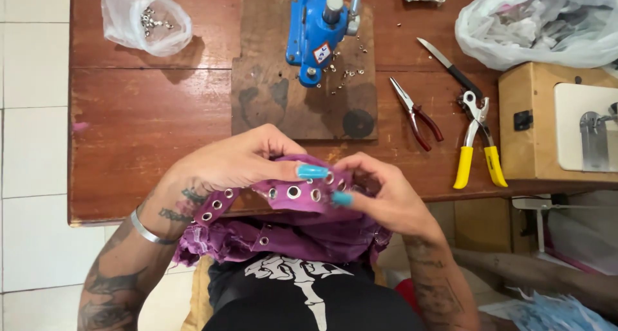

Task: Assembling a purple leather strap with metal eyelets using pliers and a manual press

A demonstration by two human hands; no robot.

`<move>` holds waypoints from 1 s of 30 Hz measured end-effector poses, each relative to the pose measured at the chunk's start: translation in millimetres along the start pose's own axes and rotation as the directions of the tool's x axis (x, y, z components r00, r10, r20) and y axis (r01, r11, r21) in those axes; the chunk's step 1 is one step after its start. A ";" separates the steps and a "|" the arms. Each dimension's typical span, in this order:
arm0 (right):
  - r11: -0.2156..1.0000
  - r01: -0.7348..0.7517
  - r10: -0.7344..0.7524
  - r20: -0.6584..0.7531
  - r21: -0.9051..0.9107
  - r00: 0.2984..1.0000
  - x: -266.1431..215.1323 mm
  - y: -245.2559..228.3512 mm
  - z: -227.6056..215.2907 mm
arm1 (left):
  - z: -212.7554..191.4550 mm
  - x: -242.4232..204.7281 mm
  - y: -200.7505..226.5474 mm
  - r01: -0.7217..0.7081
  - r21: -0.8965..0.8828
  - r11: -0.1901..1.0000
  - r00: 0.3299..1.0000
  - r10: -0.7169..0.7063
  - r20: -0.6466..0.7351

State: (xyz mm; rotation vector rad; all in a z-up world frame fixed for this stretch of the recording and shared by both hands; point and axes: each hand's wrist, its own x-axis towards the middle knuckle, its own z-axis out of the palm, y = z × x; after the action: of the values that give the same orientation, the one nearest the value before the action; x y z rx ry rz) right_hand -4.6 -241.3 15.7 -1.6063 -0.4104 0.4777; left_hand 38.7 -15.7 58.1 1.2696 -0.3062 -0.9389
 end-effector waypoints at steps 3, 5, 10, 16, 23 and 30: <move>0.997 0.009 -0.003 -0.075 0.082 0.997 2.9 10.9 -5.5 | -1.4 2.9 -4.9 -0.093 -0.030 0.995 0.994 0.094 0.046; 0.979 -0.058 0.086 -0.136 0.197 0.987 1.7 19.2 -14.9 | 2.0 -0.3 0.4 -0.112 -0.012 0.994 0.993 0.113 0.046; 0.987 -0.066 0.088 -0.157 0.144 0.984 13.2 7.6 -22.0 | -4.4 8.5 -16.3 -0.295 0.107 0.950 0.952 0.282 0.120; 0.995 -0.096 0.093 -0.111 -0.025 0.990 4.0 -6.8 -51.5 | -25.8 -1.9 -27.3 -0.221 0.172 0.960 0.963 0.187 0.195; 0.936 -0.147 0.063 -0.259 -0.319 0.964 -60.6 -41.0 -116.9 | -61.6 -31.3 -57.8 -0.338 0.371 0.865 0.904 0.189 0.383; 0.787 -0.400 0.165 -0.465 -0.469 0.870 -19.1 17.7 -115.9 | -72.8 -47.4 -50.6 0.414 0.343 0.843 0.892 -0.301 -0.337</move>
State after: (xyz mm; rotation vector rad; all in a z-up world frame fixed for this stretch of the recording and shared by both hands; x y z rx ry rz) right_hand 40.6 -350.9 6.8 -2.3024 0.0347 0.2460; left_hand 36.9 68.3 3.1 1.8714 -0.0387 -1.0344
